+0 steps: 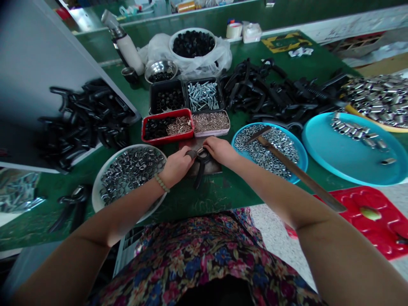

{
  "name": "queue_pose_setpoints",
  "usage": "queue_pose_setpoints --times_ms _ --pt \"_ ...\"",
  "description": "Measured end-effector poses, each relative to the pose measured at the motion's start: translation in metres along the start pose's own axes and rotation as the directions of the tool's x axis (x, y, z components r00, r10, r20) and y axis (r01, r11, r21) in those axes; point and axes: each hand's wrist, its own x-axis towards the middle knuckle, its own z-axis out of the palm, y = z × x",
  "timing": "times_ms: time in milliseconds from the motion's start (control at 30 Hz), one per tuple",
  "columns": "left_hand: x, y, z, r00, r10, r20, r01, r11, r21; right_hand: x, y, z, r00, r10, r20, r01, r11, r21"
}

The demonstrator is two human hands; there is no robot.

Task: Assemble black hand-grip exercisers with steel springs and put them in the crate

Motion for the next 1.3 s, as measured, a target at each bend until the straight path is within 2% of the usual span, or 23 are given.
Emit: queue_pose_setpoints --times_ms 133,333,467,567,667,800,967,1167,1300 --pt "-0.001 0.001 0.001 0.999 -0.037 -0.021 0.037 0.999 -0.018 -0.001 -0.001 0.0 0.999 0.024 -0.022 -0.025 1.0 -0.008" --pt "-0.001 0.004 -0.002 1.0 0.004 -0.012 -0.004 1.0 -0.01 -0.001 -0.003 0.0 1.0 -0.029 -0.003 0.029 0.995 -0.094" --pt "-0.001 0.007 -0.003 1.0 -0.03 0.001 0.03 1.0 -0.001 -0.002 -0.003 0.003 0.997 -0.081 0.017 0.083 0.97 -0.228" --pt "-0.001 0.008 -0.001 0.999 -0.05 0.003 0.05 0.999 -0.016 -0.003 -0.006 0.004 0.991 -0.114 0.07 0.132 0.926 -0.355" --pt "-0.001 0.009 0.002 0.998 -0.052 -0.018 0.052 0.998 -0.028 -0.004 -0.009 0.001 0.985 -0.124 0.124 0.164 0.899 -0.406" --pt "-0.001 0.009 0.002 0.995 -0.085 -0.052 0.082 0.995 -0.047 -0.005 -0.009 -0.002 0.984 -0.117 0.137 0.16 0.916 -0.368" --pt "0.0 0.013 -0.001 0.973 -0.227 -0.039 0.22 0.966 -0.137 -0.004 -0.009 -0.003 0.991 -0.092 0.099 0.117 0.948 -0.297" --pt "0.0 0.02 0.001 0.945 -0.326 0.004 0.318 0.922 -0.222 -0.001 -0.023 -0.003 0.973 -0.09 0.214 0.168 0.909 -0.381" --pt "-0.001 0.017 0.002 0.934 -0.357 -0.028 0.335 0.898 -0.285 -0.005 -0.016 -0.011 0.988 -0.074 0.133 0.102 0.971 -0.214"
